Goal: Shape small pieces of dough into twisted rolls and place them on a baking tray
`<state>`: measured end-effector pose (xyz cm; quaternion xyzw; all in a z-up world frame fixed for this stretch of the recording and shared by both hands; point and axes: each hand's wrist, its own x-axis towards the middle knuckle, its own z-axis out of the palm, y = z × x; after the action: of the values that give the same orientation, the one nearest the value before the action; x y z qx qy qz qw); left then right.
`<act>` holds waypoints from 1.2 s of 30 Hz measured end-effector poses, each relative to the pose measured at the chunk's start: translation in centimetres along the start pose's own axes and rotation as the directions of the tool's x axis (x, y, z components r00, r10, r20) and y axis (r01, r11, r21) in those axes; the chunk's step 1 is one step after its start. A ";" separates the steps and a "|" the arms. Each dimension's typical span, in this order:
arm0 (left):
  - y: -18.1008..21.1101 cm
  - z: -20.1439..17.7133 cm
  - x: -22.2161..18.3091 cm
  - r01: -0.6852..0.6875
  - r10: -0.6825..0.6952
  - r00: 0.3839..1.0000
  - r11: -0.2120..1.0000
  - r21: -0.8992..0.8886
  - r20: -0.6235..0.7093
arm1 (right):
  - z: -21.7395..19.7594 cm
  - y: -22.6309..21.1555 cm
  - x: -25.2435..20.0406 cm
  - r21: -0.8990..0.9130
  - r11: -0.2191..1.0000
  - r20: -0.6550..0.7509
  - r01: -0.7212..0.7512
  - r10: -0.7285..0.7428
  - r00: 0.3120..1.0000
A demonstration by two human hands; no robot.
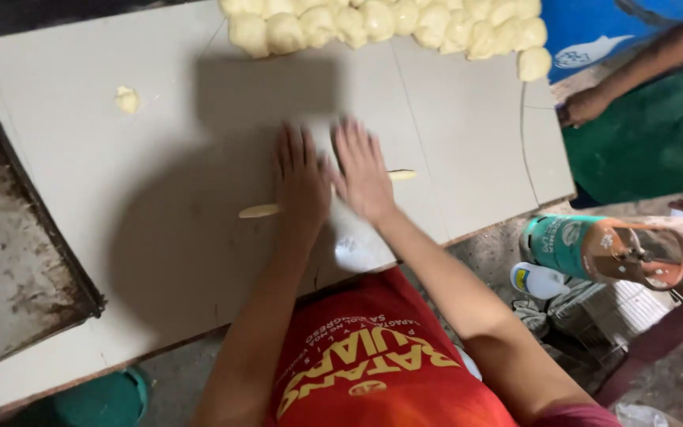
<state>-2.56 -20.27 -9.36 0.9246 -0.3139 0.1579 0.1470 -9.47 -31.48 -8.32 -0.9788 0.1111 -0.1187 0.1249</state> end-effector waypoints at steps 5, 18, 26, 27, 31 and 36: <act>-3.3 -5.7 -11.1 -0.042 0.062 0.970 0.995 -0.087 0.237 | -3.3 -0.8 -11.7 -0.101 0.992 0.345 0.070 -0.031 0.938; -7.5 -6.5 -12.1 0.018 -0.069 0.982 0.960 0.278 0.173 | -6.4 4.2 -8.3 -0.196 0.980 0.193 0.016 0.023 0.981; -10.4 -5.3 -5.0 0.222 -0.244 0.916 0.969 0.106 0.319 | -3.4 7.9 0.3 -0.363 0.928 0.157 -0.083 0.149 0.976; -11.0 -5.0 -3.0 0.181 -0.189 0.973 0.981 0.069 0.135 | -1.5 9.7 3.7 -0.464 0.880 0.094 -0.097 0.158 0.983; -10.1 -6.3 -5.5 0.159 -0.172 0.980 0.980 0.122 0.104 | -3.1 9.5 2.0 -0.426 0.896 -0.007 -0.128 0.138 0.990; -7.4 -8.1 -13.1 0.225 -0.233 0.972 0.963 -0.145 -0.042 | -5.2 5.8 -14.3 -0.249 0.962 0.233 -0.110 0.170 0.958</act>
<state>-9.39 -4.60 -8.33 0.9372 -0.2106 0.1445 0.2377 -25.47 -34.56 -7.91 -0.9833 0.1771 0.0296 0.0302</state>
